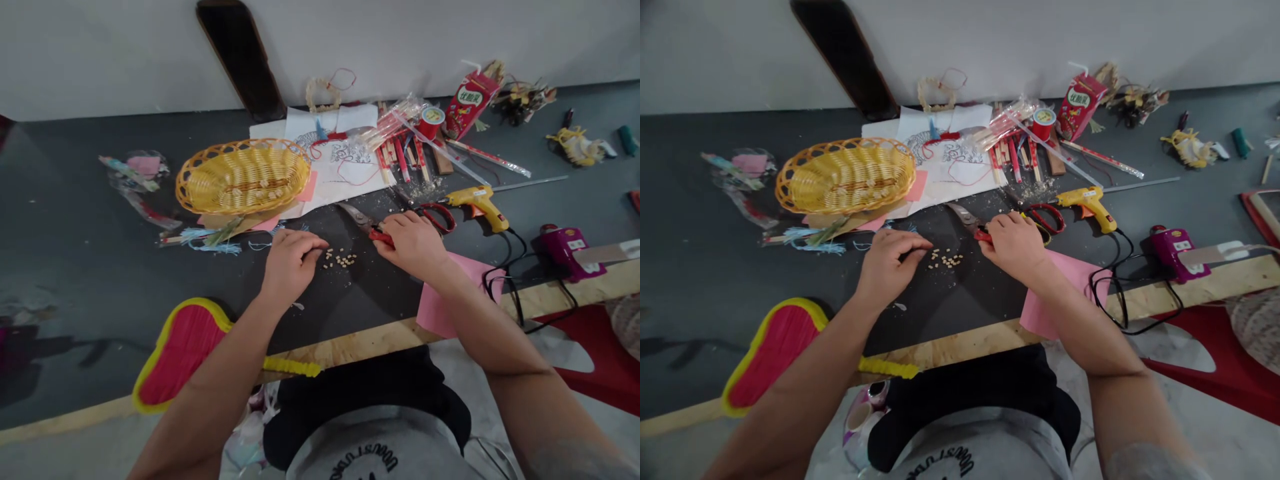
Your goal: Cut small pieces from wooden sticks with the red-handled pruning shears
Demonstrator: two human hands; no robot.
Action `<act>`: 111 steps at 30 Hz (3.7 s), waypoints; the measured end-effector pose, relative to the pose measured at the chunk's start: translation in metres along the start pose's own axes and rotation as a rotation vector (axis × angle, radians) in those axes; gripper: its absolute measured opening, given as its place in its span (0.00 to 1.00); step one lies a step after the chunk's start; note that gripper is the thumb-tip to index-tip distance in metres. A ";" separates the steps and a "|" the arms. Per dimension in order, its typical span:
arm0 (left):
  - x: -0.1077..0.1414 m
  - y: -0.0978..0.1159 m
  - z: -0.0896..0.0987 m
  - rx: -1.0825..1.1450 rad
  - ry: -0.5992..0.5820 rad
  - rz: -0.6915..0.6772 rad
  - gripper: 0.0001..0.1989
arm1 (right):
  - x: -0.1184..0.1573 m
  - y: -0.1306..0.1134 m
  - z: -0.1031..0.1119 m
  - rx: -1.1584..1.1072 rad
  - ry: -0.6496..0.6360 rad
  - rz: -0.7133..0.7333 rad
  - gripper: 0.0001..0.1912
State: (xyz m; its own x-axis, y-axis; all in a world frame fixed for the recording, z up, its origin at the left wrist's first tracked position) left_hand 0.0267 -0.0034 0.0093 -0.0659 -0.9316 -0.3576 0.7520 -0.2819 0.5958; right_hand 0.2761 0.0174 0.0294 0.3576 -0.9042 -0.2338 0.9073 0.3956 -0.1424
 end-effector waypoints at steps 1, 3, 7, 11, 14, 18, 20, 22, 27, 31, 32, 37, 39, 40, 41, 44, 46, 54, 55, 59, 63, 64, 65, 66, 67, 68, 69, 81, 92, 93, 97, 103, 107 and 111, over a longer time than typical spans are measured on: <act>0.000 -0.001 0.001 0.007 0.010 0.004 0.11 | 0.000 0.000 0.000 -0.024 0.034 -0.027 0.13; -0.001 -0.003 0.003 0.014 0.036 0.020 0.13 | -0.001 0.003 0.001 -0.134 0.112 -0.072 0.11; -0.002 -0.005 0.005 0.017 0.050 0.046 0.12 | -0.004 0.011 0.002 -0.564 0.284 -0.173 0.13; -0.001 -0.005 0.002 0.008 -0.020 -0.003 0.11 | -0.006 0.014 -0.002 -1.158 0.242 -0.451 0.19; 0.001 -0.004 0.001 -0.017 -0.055 -0.055 0.11 | -0.008 0.011 -0.003 -1.499 0.181 -0.593 0.19; 0.003 -0.004 0.000 -0.047 -0.077 -0.137 0.12 | -0.009 0.011 -0.004 -1.687 0.130 -0.652 0.18; 0.004 -0.005 0.000 -0.066 -0.078 -0.167 0.13 | -0.008 0.011 -0.005 -1.707 0.118 -0.647 0.18; 0.004 -0.005 -0.001 -0.086 -0.081 -0.190 0.13 | -0.007 0.011 -0.007 -1.687 0.117 -0.634 0.17; 0.004 -0.005 -0.002 -0.111 -0.107 -0.208 0.11 | -0.006 0.008 -0.010 -1.623 0.110 -0.632 0.16; 0.002 -0.001 -0.001 -0.093 -0.119 -0.189 0.11 | -0.007 0.008 -0.009 -1.586 0.123 -0.605 0.16; 0.001 0.000 0.000 -0.079 -0.114 -0.174 0.11 | -0.006 0.008 -0.009 -1.576 0.132 -0.592 0.15; -0.001 0.004 0.005 0.025 -0.045 -0.031 0.10 | -0.006 0.008 -0.010 -1.490 0.179 -0.534 0.15; 0.000 0.005 0.005 0.106 -0.019 0.057 0.08 | -0.005 0.008 -0.010 -1.431 0.189 -0.509 0.15; 0.001 0.004 0.004 0.162 -0.005 0.120 0.07 | -0.005 0.008 -0.010 -1.384 0.198 -0.481 0.14; 0.002 0.004 0.003 0.233 0.010 0.195 0.06 | -0.005 0.008 -0.009 -1.319 0.215 -0.439 0.13; 0.003 0.004 -0.002 0.551 0.070 0.459 0.06 | -0.003 0.005 -0.005 -1.058 0.295 -0.256 0.12; 0.002 0.005 -0.004 0.795 0.113 0.618 0.11 | -0.001 0.003 -0.002 -0.893 0.337 -0.133 0.15; -0.009 0.013 0.005 1.233 0.239 0.815 0.17 | 0.006 -0.005 -0.006 -0.484 0.258 0.202 0.19; -0.009 0.013 0.006 1.259 0.246 0.820 0.17 | 0.007 -0.006 -0.006 -0.455 0.247 0.230 0.18; -0.010 0.011 0.009 1.334 0.241 0.843 0.13 | 0.011 -0.011 -0.004 -0.362 0.205 0.274 0.19; -0.010 0.009 0.008 1.359 0.233 0.861 0.11 | 0.013 -0.014 -0.004 -0.346 0.209 0.281 0.18; -0.009 0.009 0.008 1.353 0.229 0.858 0.11 | 0.012 -0.014 -0.005 -0.357 0.211 0.271 0.18; -0.009 0.009 0.008 1.342 0.224 0.855 0.10 | 0.012 -0.014 -0.006 -0.371 0.213 0.256 0.18; -0.009 0.008 0.007 1.329 0.215 0.852 0.10 | 0.011 -0.013 -0.007 -0.388 0.216 0.235 0.18; -0.008 0.008 0.007 1.316 0.205 0.853 0.10 | 0.011 -0.012 -0.008 -0.408 0.221 0.214 0.19; -0.008 0.008 0.006 1.305 0.196 0.856 0.09 | 0.010 -0.011 -0.009 -0.430 0.226 0.196 0.19; -0.007 0.008 0.006 1.300 0.190 0.859 0.09 | 0.010 -0.010 -0.011 -0.452 0.232 0.182 0.19; -0.008 0.009 0.004 1.306 0.153 0.895 0.10 | 0.010 -0.013 -0.009 -0.308 0.152 0.255 0.18; -0.008 0.010 0.003 1.281 0.105 0.891 0.12 | 0.010 -0.018 -0.010 -0.350 0.151 0.238 0.18; -0.008 0.010 0.003 1.283 0.097 0.892 0.12 | 0.010 -0.019 -0.010 -0.364 0.158 0.248 0.18; -0.007 0.010 0.001 1.295 0.124 0.944 0.15 | 0.012 -0.025 -0.010 -0.411 0.193 0.283 0.17; -0.005 0.005 -0.001 1.269 0.142 0.993 0.16 | 0.013 -0.029 -0.010 -0.419 0.207 0.322 0.16; -0.004 0.005 -0.002 1.261 0.115 0.981 0.18 | 0.013 -0.028 -0.012 -0.410 0.212 0.337 0.15; -0.004 0.006 -0.003 1.269 0.137 0.977 0.17 | 0.013 -0.026 -0.014 -0.436 0.254 0.372 0.15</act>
State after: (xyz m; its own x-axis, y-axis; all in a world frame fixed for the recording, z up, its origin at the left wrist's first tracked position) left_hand 0.0334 -0.0006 0.0125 0.1989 -0.8531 0.4823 -0.5392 0.3157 0.7808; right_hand 0.2542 -0.0023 0.0169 0.5196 -0.6480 -0.5569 0.5391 0.7543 -0.3747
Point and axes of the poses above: each hand's wrist, its own x-axis away from the middle knuckle, its own z-axis out of the back of the hand, y = z × x, the point moved 1 cm from there along -x, towards the middle knuckle, and after that the axes turned 11 degrees about y, right-handed, at the moved point
